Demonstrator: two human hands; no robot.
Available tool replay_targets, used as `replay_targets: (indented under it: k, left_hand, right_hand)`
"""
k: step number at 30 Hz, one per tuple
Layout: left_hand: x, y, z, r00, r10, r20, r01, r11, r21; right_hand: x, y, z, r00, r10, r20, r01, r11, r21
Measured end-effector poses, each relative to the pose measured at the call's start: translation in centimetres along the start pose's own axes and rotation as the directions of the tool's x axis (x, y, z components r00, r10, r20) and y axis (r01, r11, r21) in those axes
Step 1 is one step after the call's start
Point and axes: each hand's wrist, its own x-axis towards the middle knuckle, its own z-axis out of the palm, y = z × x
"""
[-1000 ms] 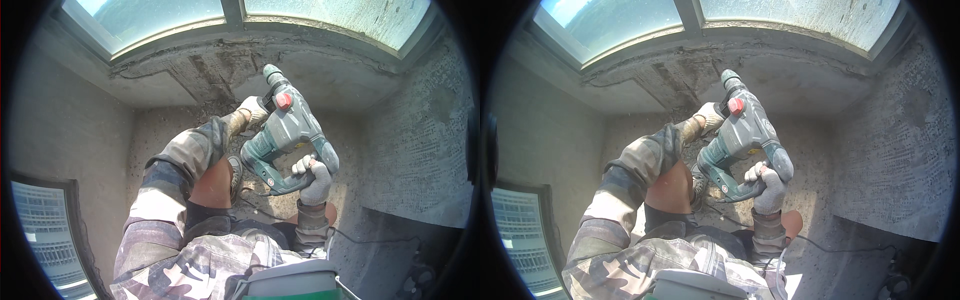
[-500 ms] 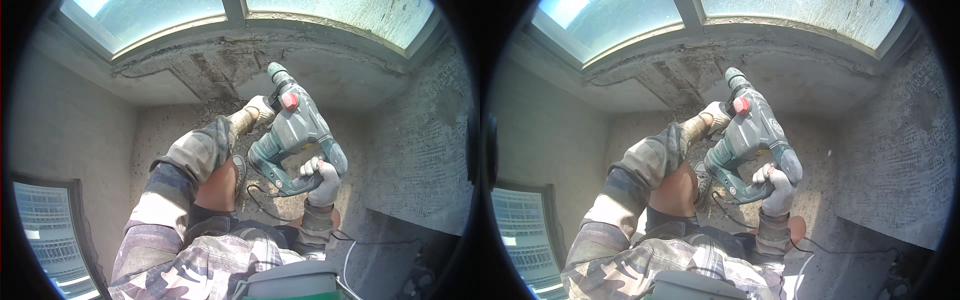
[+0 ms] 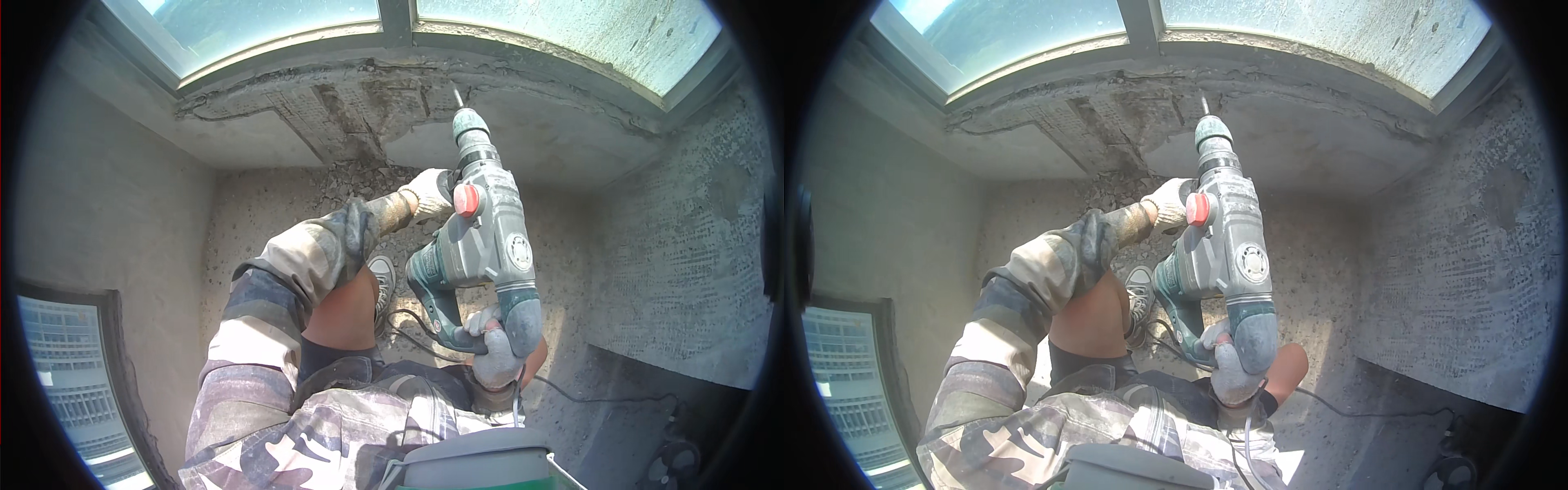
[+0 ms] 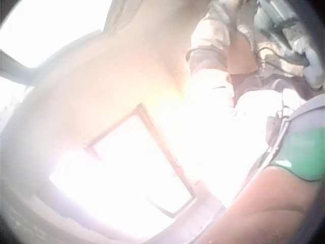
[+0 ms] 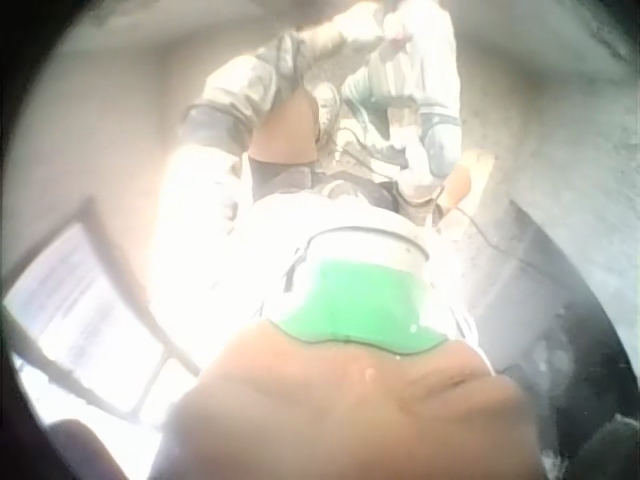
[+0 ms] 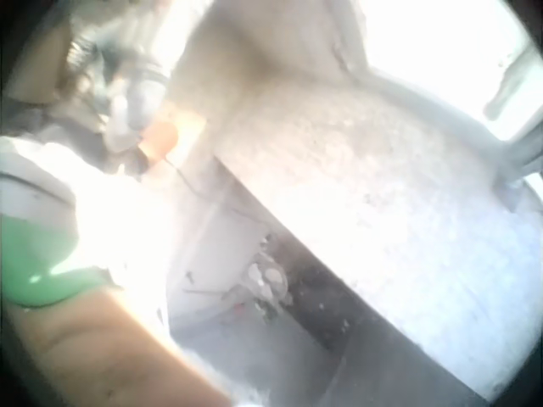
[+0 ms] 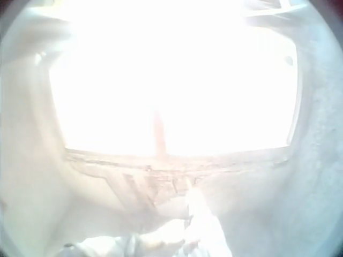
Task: Using a rotary hammer to drill into a concrete wall structure near a window frame.
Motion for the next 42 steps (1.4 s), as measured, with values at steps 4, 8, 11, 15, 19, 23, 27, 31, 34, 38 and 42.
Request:
replay_targets:
  k: [4,8,11,15,19,23,27,31,34,38,42]
  left_hand:
    - [2.5,-1.5,-0.1,1.000,0.027,0.010,-0.026,0.998,-0.063]
    - [5.8,-3.2,-0.5,0.997,0.060,0.043,-0.063,0.995,0.082]
    - [6.7,-3.6,-0.2,0.973,0.161,0.163,-0.220,0.856,0.468]
    - [5.7,-2.3,0.7,0.941,0.334,0.063,-0.323,0.822,0.469]
    - [5.1,0.0,0.7,0.972,0.232,-0.033,-0.225,0.962,0.158]
    - [4.6,1.3,0.4,0.984,0.164,-0.063,-0.162,0.986,0.039]
    - [5.3,0.6,0.2,0.999,-0.034,-0.013,0.032,0.992,-0.123]
    - [5.7,-1.4,0.3,0.910,0.394,-0.127,-0.345,0.891,0.295]
    - [5.7,-2.1,-0.3,0.959,0.264,-0.104,-0.262,0.964,0.036]
    - [5.5,-1.7,-0.7,0.999,-0.034,-0.036,0.030,0.994,-0.105]
    - [5.6,-1.4,-0.5,0.997,0.072,-0.032,-0.070,0.996,0.064]
  right_hand:
    - [1.5,-0.3,0.6,0.999,-0.038,0.008,0.038,0.998,-0.048]
    - [3.1,-1.3,1.0,0.992,-0.109,-0.058,0.097,0.980,-0.175]
    - [3.5,-2.8,1.6,0.983,-0.158,-0.089,0.121,0.938,-0.324]
    - [3.4,-6.5,2.4,0.986,-0.154,-0.066,0.117,0.916,-0.383]
    - [4.6,-9.6,2.7,0.995,-0.050,-0.087,0.017,0.940,-0.340]
    - [5.6,-10.6,2.9,0.996,-0.006,-0.084,-0.016,0.966,-0.260]
    - [6.2,-9.6,2.5,1.000,-0.016,-0.011,0.015,0.997,-0.079]
    - [5.1,-7.0,2.3,0.998,-0.062,0.019,0.063,0.993,-0.098]
    - [5.5,-5.6,2.1,0.998,-0.025,-0.066,0.027,0.999,0.023]
    - [6.0,-5.7,1.8,0.992,0.061,-0.107,-0.051,0.994,0.093]
    - [6.1,-6.3,1.5,0.999,0.025,-0.026,-0.022,0.993,0.119]
